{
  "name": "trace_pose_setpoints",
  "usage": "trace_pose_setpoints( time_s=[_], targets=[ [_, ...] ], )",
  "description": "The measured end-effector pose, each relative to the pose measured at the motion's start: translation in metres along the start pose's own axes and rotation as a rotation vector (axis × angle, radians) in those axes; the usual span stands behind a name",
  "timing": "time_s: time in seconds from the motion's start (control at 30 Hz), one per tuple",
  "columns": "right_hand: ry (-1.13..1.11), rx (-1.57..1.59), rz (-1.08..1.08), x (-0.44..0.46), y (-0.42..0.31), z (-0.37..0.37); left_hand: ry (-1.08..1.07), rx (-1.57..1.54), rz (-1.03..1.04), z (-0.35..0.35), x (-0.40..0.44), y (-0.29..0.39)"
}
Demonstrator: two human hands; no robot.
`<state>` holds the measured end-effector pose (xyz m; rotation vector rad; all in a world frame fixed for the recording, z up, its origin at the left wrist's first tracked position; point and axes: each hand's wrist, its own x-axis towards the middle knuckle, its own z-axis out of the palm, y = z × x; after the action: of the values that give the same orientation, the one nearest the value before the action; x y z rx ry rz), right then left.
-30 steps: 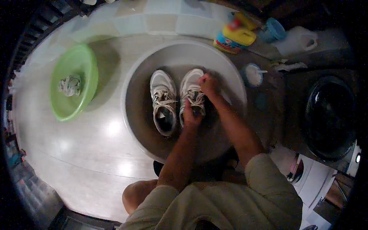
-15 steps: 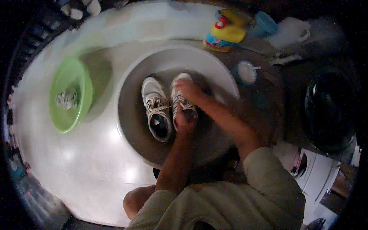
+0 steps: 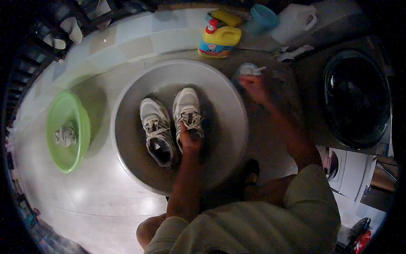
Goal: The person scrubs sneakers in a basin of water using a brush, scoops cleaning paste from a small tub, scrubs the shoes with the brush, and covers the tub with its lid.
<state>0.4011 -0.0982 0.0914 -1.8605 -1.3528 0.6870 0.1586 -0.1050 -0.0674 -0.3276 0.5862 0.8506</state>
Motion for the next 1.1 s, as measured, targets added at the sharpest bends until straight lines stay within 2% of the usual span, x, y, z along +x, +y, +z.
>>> trace_pose_setpoints(
  time_s=[0.03, 0.07, 0.1, 0.13, 0.27, 0.37, 0.47, 0.53, 0.57, 0.63, 0.67, 0.73, 0.77, 0.83, 0.97, 1.03, 1.07, 1.1],
  targets=[
    [0.110, -0.123, -0.133, 0.008, 0.026, -0.019, -0.001, 0.000, 0.000, 0.001, 0.000, 0.000],
    [0.111, -0.125, -0.134, 0.013, 0.052, -0.039, -0.035, 0.005, 0.024, 0.003, 0.000, -0.001],
    [0.094, -0.342, -0.099, 0.020, 0.079, -0.059, -0.048, 0.004, 0.045, 0.008, -0.002, -0.003],
    [0.088, -0.558, -0.079, 0.024, 0.100, -0.070, 0.032, 0.029, 0.065, 0.013, -0.004, -0.003],
    [-0.048, -0.713, -0.047, 0.034, 0.150, -0.070, 0.022, 0.026, 0.080, 0.005, -0.002, 0.000],
    [-0.133, -0.669, 0.027, 0.036, 0.153, -0.050, 0.048, 0.113, 0.044, 0.010, -0.008, 0.001],
    [0.077, -0.940, -0.007, 0.032, 0.131, -0.038, 0.056, 0.059, 0.046, 0.010, -0.005, 0.000],
    [-0.009, -0.851, 0.162, 0.038, 0.144, -0.037, -0.089, 0.021, -0.029, 0.009, -0.007, 0.002],
    [-0.008, -0.852, 0.161, 0.040, 0.152, -0.037, -0.091, 0.020, -0.029, 0.009, -0.005, 0.002],
    [0.036, -0.837, -0.020, 0.042, 0.200, -0.037, 0.004, 0.034, 0.057, 0.012, -0.003, -0.002],
    [0.034, -0.839, -0.019, 0.043, 0.216, -0.035, 0.005, 0.033, 0.056, 0.010, -0.003, -0.001],
    [0.178, 0.096, 0.314, 0.044, 0.222, -0.028, 0.019, 0.073, 0.036, 0.008, -0.005, 0.002],
    [0.177, 0.096, 0.315, 0.043, 0.225, -0.030, 0.020, 0.072, 0.036, 0.008, -0.005, 0.002],
    [0.100, -0.576, 0.063, 0.035, 0.182, -0.036, 0.055, 0.061, 0.033, 0.014, -0.009, 0.001],
    [0.084, -0.525, 0.061, 0.032, 0.143, -0.034, 0.070, 0.065, 0.050, 0.003, -0.002, 0.000],
    [0.058, -0.650, 0.167, 0.036, 0.143, -0.029, -0.060, 0.067, -0.050, -0.004, 0.001, 0.006],
    [0.047, -0.692, 0.201, 0.037, 0.144, -0.026, -0.058, 0.066, -0.047, -0.008, 0.002, 0.005],
    [0.201, -0.377, 0.160, 0.037, 0.175, -0.020, -0.050, 0.084, -0.019, -0.004, 0.000, 0.004]
  ],
)
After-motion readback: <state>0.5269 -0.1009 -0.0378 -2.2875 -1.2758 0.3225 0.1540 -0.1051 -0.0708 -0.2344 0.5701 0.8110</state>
